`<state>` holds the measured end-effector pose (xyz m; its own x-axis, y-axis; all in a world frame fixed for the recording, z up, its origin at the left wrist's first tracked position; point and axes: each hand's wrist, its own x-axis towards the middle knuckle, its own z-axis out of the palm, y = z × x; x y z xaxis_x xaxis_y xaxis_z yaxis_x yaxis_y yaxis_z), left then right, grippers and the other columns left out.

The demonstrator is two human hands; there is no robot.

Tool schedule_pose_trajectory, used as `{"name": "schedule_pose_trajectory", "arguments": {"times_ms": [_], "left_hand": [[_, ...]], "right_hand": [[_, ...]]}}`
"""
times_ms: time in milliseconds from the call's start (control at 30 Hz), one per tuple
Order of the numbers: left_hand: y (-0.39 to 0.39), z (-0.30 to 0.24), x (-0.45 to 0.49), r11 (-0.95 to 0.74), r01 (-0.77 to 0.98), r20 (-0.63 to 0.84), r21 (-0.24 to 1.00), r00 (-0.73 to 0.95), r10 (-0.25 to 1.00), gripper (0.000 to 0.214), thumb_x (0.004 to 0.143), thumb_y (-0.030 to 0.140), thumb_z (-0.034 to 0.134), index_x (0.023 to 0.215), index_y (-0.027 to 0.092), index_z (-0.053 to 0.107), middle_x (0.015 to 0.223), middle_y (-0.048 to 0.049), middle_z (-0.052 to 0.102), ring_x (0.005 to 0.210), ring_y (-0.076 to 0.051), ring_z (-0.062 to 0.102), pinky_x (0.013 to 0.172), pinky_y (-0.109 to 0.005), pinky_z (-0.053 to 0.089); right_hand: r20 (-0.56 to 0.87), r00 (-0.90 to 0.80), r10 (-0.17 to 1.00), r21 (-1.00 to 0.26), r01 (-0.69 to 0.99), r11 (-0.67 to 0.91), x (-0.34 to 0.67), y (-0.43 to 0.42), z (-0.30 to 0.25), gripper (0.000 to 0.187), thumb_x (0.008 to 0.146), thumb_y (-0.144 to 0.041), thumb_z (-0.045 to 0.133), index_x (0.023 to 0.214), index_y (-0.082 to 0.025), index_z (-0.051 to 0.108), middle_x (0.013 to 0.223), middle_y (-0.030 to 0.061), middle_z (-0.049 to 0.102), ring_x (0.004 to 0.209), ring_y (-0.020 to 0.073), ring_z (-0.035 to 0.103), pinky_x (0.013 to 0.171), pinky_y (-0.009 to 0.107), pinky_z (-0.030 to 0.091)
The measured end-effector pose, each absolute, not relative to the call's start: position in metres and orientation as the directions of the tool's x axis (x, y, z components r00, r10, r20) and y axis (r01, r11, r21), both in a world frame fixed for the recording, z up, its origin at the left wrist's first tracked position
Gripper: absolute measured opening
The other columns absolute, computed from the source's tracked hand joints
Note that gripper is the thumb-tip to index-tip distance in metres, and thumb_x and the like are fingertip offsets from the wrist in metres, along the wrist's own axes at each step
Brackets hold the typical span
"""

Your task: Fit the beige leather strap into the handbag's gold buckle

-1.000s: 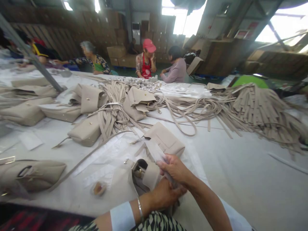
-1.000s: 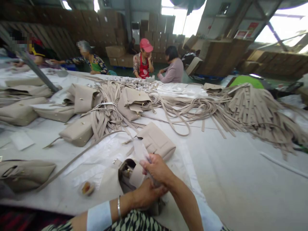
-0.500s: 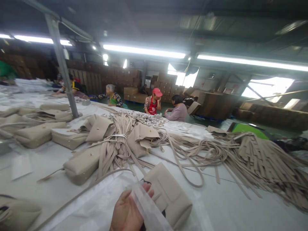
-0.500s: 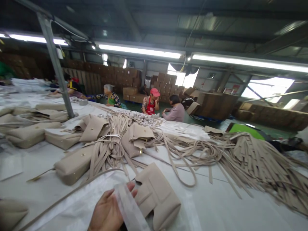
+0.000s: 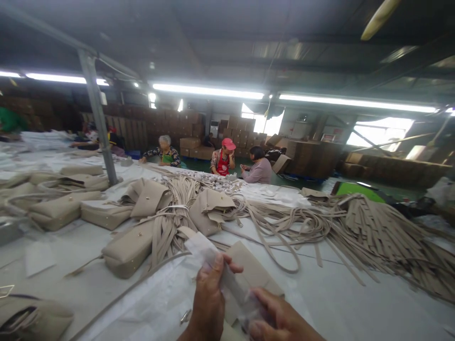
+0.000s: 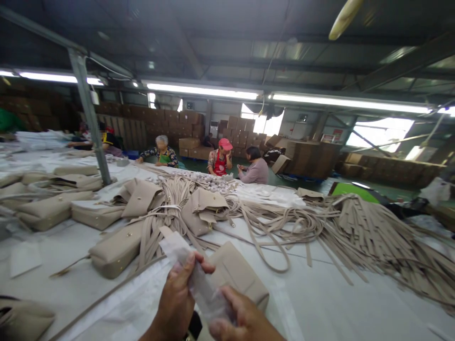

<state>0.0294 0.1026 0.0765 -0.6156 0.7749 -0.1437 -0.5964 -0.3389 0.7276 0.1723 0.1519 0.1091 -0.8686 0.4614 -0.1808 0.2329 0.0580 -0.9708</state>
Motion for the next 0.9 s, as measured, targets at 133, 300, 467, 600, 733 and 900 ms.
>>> {"name": "schedule_pose_trajectory", "arguments": {"times_ms": [133, 300, 467, 600, 733, 900], "left_hand": [[0.082, 0.084, 0.026, -0.360, -0.628, -0.102, 0.689, -0.577, 0.810, 0.040, 0.069, 0.047, 0.070, 0.092, 0.015, 0.059, 0.073, -0.0075, 0.069, 0.074, -0.020, 0.063, 0.066, -0.027, 0.047], [0.066, 0.094, 0.007, -0.362, -0.818, -0.226, 0.447, -0.495, 0.839, 0.035, 0.069, 0.048, 0.068, 0.079, 0.015, 0.061, 0.061, -0.0036, 0.064, 0.065, -0.019, 0.062, 0.074, -0.034, 0.048], [0.067, 0.086, 0.028, -0.429, -0.607, -0.041, 0.669, -0.606, 0.794, 0.032, 0.077, 0.043, 0.061, 0.062, 0.014, 0.062, 0.062, -0.0070, 0.065, 0.067, -0.019, 0.060, 0.079, -0.032, 0.047], [0.063, 0.077, 0.060, -0.313, -0.532, -0.044, 0.787, -0.554, 0.831, 0.044, 0.082, 0.051, 0.052, 0.066, 0.014, 0.067, 0.073, -0.0113, 0.068, 0.074, -0.023, 0.061, 0.076, -0.032, 0.047], [0.055, 0.071, 0.077, -0.245, -0.485, 0.014, 0.840, -0.432, 0.902, 0.044, 0.084, 0.052, 0.048, 0.077, 0.016, 0.071, 0.082, -0.0116, 0.070, 0.082, -0.025, 0.062, 0.082, -0.035, 0.047], [0.057, 0.059, 0.078, -0.329, -0.271, 0.150, 0.905, -0.522, 0.840, 0.032, 0.084, 0.044, 0.053, 0.078, 0.017, 0.069, 0.086, -0.0104, 0.067, 0.086, -0.024, 0.061, 0.086, -0.035, 0.044]], "right_hand": [[-0.230, -0.897, 0.376, -0.970, 0.244, -0.012, 0.148, 0.133, 0.104, 0.057, 0.069, -0.073, 0.053, 0.077, -0.017, 0.048, 0.047, -0.0068, 0.040, 0.038, 0.0051, 0.032, 0.037, 0.016, 0.022], [-0.188, -0.938, 0.290, -0.976, 0.212, 0.055, 0.154, 0.121, 0.104, 0.055, 0.072, -0.071, 0.052, 0.076, -0.016, 0.048, 0.055, -0.0065, 0.036, 0.041, 0.0035, 0.029, 0.038, 0.015, 0.021], [-0.324, -0.879, 0.350, -0.938, 0.347, 0.005, 0.161, 0.113, 0.106, 0.053, 0.072, -0.071, 0.052, 0.076, -0.018, 0.047, 0.042, -0.0086, 0.038, 0.034, 0.0043, 0.027, 0.035, 0.016, 0.019], [-0.327, -0.866, 0.379, -0.939, 0.343, -0.026, 0.166, 0.110, 0.098, 0.051, 0.075, -0.068, 0.052, 0.079, -0.017, 0.051, 0.042, -0.0071, 0.041, 0.034, 0.0049, 0.029, 0.035, 0.017, 0.020], [-0.352, -0.888, 0.296, -0.930, 0.368, -0.003, 0.184, 0.125, 0.100, 0.049, 0.077, -0.064, 0.053, 0.079, -0.015, 0.058, 0.053, -0.0011, 0.050, 0.044, 0.0092, 0.042, 0.043, 0.020, 0.032], [-0.118, -0.789, 0.602, -0.883, 0.361, 0.299, 0.199, 0.160, 0.127, 0.038, 0.080, -0.054, 0.054, 0.082, -0.018, 0.065, 0.082, 0.0067, 0.062, 0.074, 0.0194, 0.056, 0.069, 0.029, 0.045]]}}
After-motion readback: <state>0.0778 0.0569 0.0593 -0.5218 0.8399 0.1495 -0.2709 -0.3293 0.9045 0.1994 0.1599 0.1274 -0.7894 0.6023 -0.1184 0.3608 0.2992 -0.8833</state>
